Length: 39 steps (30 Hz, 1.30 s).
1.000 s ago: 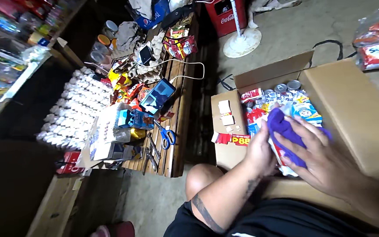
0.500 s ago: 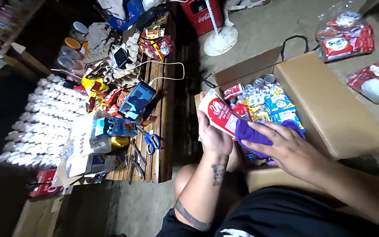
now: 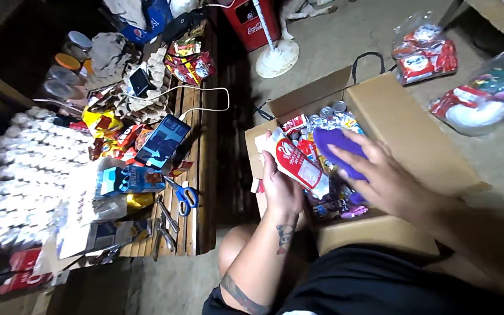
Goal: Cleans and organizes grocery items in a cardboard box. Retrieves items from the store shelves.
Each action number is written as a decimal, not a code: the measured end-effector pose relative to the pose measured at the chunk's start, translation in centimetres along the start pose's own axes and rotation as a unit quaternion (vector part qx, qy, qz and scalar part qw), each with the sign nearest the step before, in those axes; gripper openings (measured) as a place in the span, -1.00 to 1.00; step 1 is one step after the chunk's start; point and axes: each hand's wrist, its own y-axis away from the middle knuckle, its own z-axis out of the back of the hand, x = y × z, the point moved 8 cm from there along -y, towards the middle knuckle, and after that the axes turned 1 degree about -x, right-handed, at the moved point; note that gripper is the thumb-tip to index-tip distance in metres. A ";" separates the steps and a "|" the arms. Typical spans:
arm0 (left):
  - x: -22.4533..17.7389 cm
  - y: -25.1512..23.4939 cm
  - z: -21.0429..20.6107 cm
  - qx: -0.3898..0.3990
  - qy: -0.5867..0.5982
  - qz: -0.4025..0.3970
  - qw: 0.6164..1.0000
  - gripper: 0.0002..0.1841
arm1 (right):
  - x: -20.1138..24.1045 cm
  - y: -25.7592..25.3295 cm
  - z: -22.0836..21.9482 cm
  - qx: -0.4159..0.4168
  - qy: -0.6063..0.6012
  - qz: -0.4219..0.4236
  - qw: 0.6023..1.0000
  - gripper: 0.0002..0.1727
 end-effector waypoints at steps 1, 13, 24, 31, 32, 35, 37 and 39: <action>0.9 0.4 -0.4 0.016 -0.006 0.022 1.000 -0.44 | 1.0 0.3 -0.4 0.010 -0.021 0.026 0.999 -0.46; 6.4 5.0 -3.2 0.159 -0.025 0.181 0.970 -0.39 | -1.1 0.7 -1.2 -0.011 -0.055 -0.091 0.994 -0.29; 6.2 5.0 -2.8 0.123 -0.044 0.178 0.975 -0.37 | -0.5 1.3 -1.9 0.031 -0.032 -0.147 0.988 -0.22; 6.6 4.9 -2.6 0.109 -0.061 0.174 0.977 -0.35 | 0.2 1.4 -2.1 0.088 -0.009 -0.163 0.983 -0.17; 6.7 4.9 -2.6 0.108 -0.060 0.172 0.977 -0.35 | 0.2 1.4 -2.2 0.090 -0.005 -0.155 0.984 -0.17; 6.5 4.5 -2.3 0.088 -0.057 0.159 0.982 -0.35 | 1.1 1.6 -2.3 0.058 0.012 -0.083 0.995 -0.22; 6.0 4.0 -2.0 0.068 -0.051 0.136 0.987 -0.37 | 2.0 1.9 -2.5 0.049 0.026 -0.019 0.998 -0.28; 5.3 3.4 -1.7 0.050 -0.056 0.113 0.991 -0.35 | 2.8 2.2 -2.9 0.058 0.040 0.022 0.997 -0.34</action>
